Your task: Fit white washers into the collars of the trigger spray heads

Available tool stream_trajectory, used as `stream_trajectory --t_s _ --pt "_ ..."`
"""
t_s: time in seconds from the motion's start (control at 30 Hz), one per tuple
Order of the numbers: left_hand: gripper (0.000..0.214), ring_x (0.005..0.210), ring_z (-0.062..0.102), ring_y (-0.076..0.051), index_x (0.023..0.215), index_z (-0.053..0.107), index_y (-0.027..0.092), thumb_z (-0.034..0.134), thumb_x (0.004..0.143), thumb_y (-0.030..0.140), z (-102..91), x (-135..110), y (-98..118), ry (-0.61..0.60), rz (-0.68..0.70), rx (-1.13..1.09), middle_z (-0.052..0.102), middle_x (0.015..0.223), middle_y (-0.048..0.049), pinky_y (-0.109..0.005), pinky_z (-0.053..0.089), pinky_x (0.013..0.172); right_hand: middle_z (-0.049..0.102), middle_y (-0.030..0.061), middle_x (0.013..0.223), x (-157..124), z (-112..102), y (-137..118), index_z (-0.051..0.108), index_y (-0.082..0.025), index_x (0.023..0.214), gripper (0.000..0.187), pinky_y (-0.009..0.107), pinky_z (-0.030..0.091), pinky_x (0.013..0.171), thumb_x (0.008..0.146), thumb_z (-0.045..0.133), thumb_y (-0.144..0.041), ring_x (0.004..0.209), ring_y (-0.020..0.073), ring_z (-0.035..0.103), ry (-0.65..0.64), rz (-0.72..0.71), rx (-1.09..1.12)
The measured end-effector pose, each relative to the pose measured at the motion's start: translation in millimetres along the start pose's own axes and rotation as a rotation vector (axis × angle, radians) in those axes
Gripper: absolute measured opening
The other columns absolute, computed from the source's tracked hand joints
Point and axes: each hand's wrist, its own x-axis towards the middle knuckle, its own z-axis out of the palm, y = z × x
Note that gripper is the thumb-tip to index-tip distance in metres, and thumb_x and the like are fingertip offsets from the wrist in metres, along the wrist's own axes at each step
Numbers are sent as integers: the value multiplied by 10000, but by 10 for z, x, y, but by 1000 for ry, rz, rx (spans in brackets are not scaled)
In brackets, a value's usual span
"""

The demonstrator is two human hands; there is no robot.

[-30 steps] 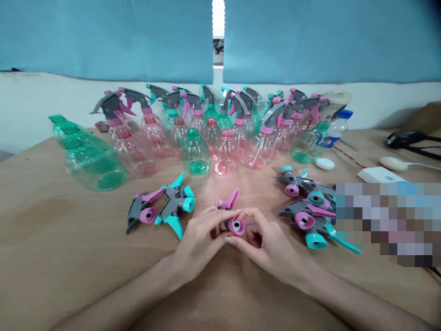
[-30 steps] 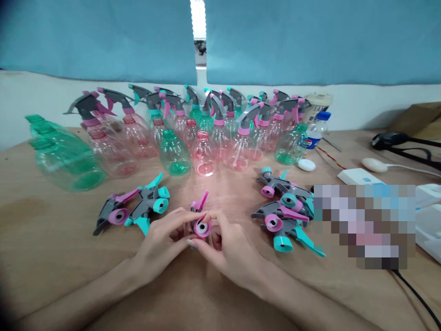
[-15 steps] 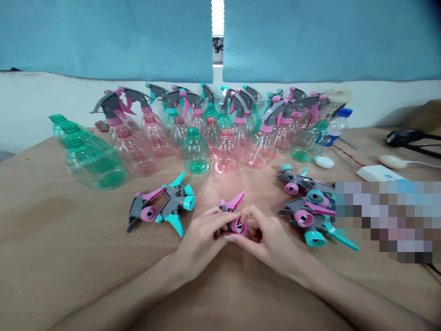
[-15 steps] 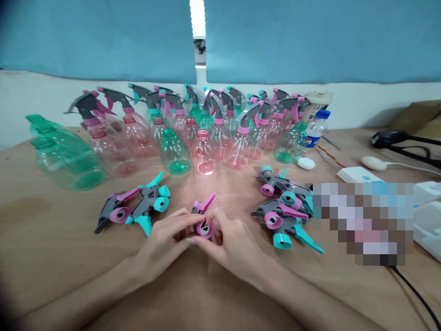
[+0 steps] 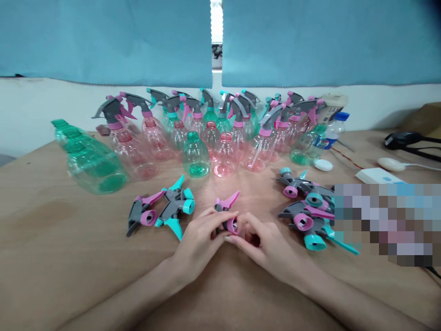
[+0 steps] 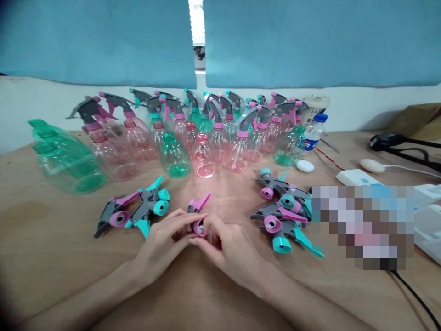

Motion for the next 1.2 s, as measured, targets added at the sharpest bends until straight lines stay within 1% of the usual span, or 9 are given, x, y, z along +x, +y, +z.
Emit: stream_trajectory --t_s 0.1,0.2,0.3,0.53,0.73,0.87,0.97,1.1,1.2 --pt "258 668 547 -125 1140 602 219 573 885 192 -10 19 -3 17 -44 -1 575 792 0 -238 491 622 501 -70 593 -7 -11 3 522 -197 872 122 215 332 507 875 579 -305 516 95 466 -3 12 39" --pt "244 655 540 -122 1127 608 215 581 884 221 -12 25 -3 11 -18 17 575 779 2 -231 485 611 476 -79 570 -8 -27 38 511 -201 880 155 217 320 484 883 567 -346 496 91 448 29 39 84" --pt "248 642 534 -119 1129 605 210 588 885 255 -15 26 -2 20 -9 27 583 780 2 -228 480 602 475 -77 581 -5 -24 110 510 -210 900 197 222 315 479 877 571 -396 503 93 444 86 9 89" --pt "248 658 530 -124 1121 607 202 603 878 251 -24 31 11 25 27 30 605 779 6 -232 479 622 498 -78 597 4 -3 205 514 -228 1044 260 222 340 501 864 596 -397 528 98 474 92 -26 103" --pt "251 655 530 -129 1120 613 200 583 890 295 -17 29 10 20 25 45 604 748 7 -233 475 616 486 -79 597 0 -12 154 540 -222 993 169 217 337 510 879 582 -339 524 89 456 77 -58 85" --pt "253 654 534 -127 1122 609 205 591 886 293 -13 23 -8 11 17 33 610 759 8 -236 476 626 496 -78 594 -3 -10 175 536 -221 1007 177 215 335 504 884 575 -342 517 90 459 63 -62 75" --pt "256 643 532 -121 1131 599 220 605 878 264 -5 16 -18 1 21 7 609 776 14 -238 474 629 546 -63 609 18 -33 202 534 -216 981 121 213 352 515 911 531 -314 531 95 492 27 -63 88" --pt "264 649 529 -119 1114 598 223 633 854 191 -10 20 -8 -18 34 -12 631 811 15 -236 472 634 601 -48 617 74 -114 214 539 -204 957 88 201 384 538 934 486 -270 544 93 530 -76 -109 125" --pt "301 687 545 -125 1120 598 226 641 837 132 -27 32 13 -36 32 -22 658 847 12 -233 475 646 601 -48 614 107 -170 218 586 -202 971 110 191 379 518 924 503 -257 508 83 502 -74 -151 77"
